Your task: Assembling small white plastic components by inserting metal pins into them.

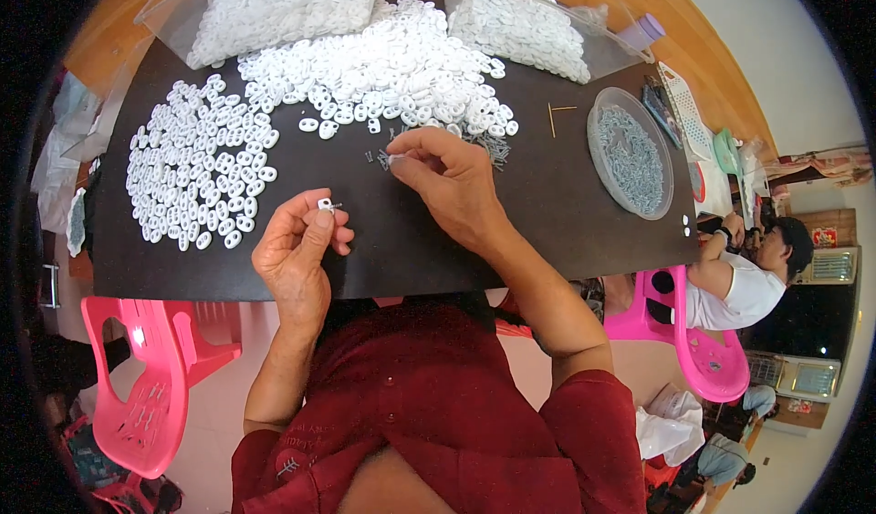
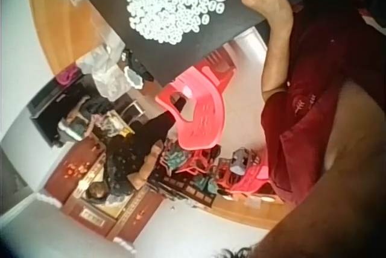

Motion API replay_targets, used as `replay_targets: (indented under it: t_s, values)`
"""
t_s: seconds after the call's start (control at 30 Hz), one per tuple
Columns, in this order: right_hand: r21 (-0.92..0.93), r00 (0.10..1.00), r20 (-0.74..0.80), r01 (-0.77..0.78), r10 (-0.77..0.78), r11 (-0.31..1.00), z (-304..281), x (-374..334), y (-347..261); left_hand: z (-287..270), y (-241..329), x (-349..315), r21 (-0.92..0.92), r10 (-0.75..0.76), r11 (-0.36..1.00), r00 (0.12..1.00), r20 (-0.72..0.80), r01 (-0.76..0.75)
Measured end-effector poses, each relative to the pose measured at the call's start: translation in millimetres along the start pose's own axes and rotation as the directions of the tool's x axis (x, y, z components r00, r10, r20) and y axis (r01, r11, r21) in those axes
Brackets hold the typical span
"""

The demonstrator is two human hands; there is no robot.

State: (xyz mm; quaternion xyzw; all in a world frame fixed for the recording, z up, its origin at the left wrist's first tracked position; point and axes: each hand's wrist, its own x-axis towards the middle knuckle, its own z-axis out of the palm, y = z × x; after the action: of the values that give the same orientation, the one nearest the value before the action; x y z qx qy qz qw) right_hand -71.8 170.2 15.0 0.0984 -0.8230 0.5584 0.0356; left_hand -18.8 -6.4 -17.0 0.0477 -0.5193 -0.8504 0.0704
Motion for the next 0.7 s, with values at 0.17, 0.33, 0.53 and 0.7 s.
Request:
replay_targets:
  t_s: [0.17, 0.33, 0.53, 0.7]
  values:
    - [0.240, 0.984, 0.146, -0.134, 0.101, 0.961, 10, -5, -12, 3, 2, 2, -0.017, -0.008, 1.000, 1.000, -0.016, 0.008]
    - [0.287, 0.930, 0.246, -0.340, 0.274, 0.895, 21, -10, -16, 4, 4, 1, -0.004, 0.007, 1.000, 1.000, 0.006, -0.007]
    - [0.485, 0.939, 0.286, -0.312, 0.189, 0.817, 37, -18, -21, 3, 8, 3, -0.087, 0.000, 0.996, 1.000, -0.022, -0.002]
    - [0.410, 0.958, 0.242, -0.244, 0.153, 0.879, 40, -17, -21, 2, 9, 3, -0.117, -0.037, 0.993, 0.999, -0.020, 0.034]
